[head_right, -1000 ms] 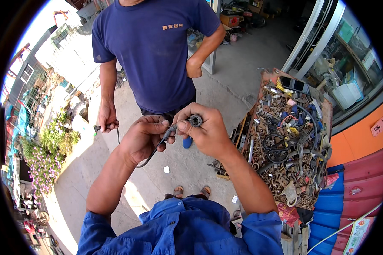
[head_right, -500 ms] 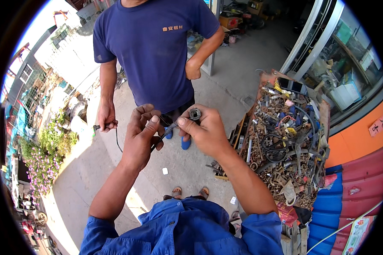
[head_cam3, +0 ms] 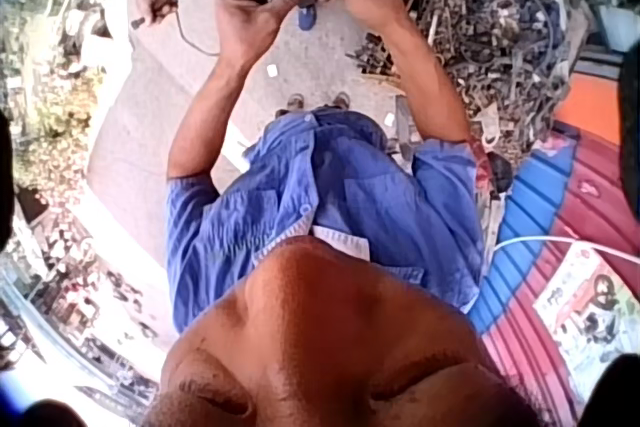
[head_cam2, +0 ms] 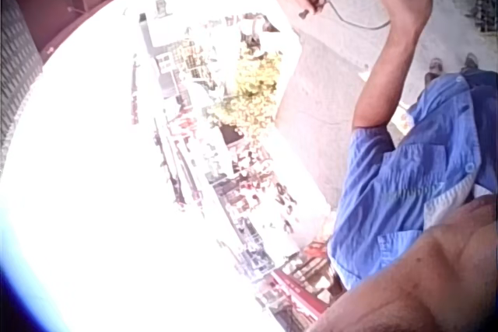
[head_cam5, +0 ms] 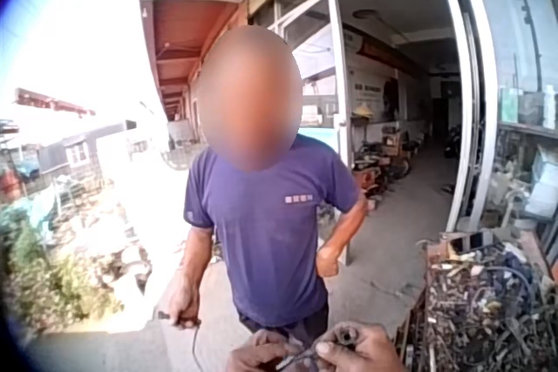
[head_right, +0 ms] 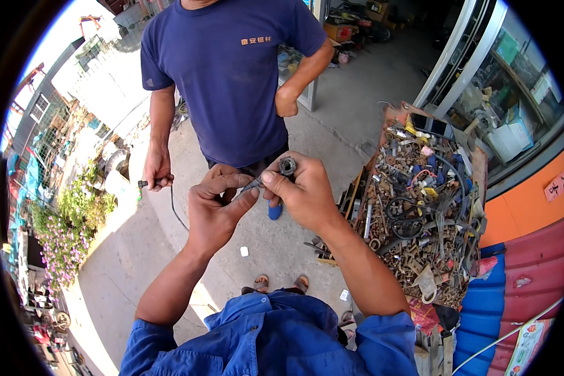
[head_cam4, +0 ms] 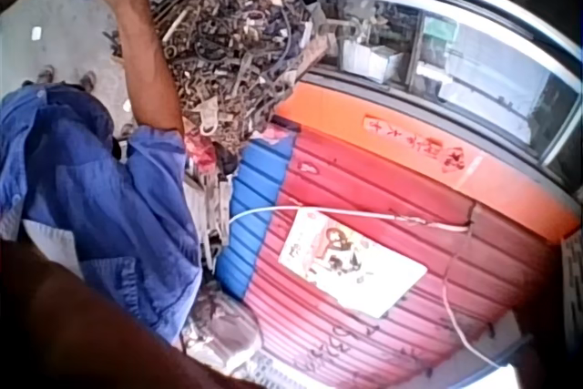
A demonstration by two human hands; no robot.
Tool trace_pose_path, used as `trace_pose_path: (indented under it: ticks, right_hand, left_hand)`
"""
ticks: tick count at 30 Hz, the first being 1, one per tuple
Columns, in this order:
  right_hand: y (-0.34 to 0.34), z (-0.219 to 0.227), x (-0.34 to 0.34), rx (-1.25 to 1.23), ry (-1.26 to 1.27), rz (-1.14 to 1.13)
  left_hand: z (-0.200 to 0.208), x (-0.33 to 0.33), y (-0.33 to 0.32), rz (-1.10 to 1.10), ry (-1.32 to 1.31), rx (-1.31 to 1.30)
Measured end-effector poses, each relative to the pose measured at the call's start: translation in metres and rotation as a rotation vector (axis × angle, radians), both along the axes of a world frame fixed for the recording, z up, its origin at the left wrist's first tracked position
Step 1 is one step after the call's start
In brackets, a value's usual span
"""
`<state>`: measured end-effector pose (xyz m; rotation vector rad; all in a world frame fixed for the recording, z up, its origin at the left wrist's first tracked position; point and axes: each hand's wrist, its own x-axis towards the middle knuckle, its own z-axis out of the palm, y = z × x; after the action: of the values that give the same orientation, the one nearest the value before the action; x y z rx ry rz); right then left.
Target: The person holds a black electrical connector and uses pliers to strip and adjust the wire ends. They then insert a metal rod into the connector and continue to manipulate the wire and connector with their hands.
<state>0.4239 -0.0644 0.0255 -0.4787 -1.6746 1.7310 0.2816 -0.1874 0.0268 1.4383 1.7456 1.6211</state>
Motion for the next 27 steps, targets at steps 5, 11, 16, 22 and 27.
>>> trace_pose_path:
  ticks: [5,11,16,22,27]
  right_hand:
    - [-0.001,0.001,-0.001,0.041,0.036,-0.007]
    - [0.002,-0.007,-0.001,0.110,-0.006,-0.022]
    - [0.001,-0.008,-0.002,0.156,-0.017,-0.021]
    - [0.001,-0.010,-0.004,0.135,0.011,-0.007]
    - [-0.007,-0.014,-0.008,0.026,0.033,-0.011]
  left_hand:
    - [-0.004,0.003,0.003,-0.053,-0.125,-0.014]
    - [-0.001,0.002,0.003,-0.075,-0.148,-0.156]
    - [-0.004,-0.008,0.004,-0.209,-0.310,-0.201]
    - [0.004,-0.016,0.003,-0.310,-0.488,-0.240]
    - [0.007,-0.014,0.001,-0.241,-0.454,-0.191]
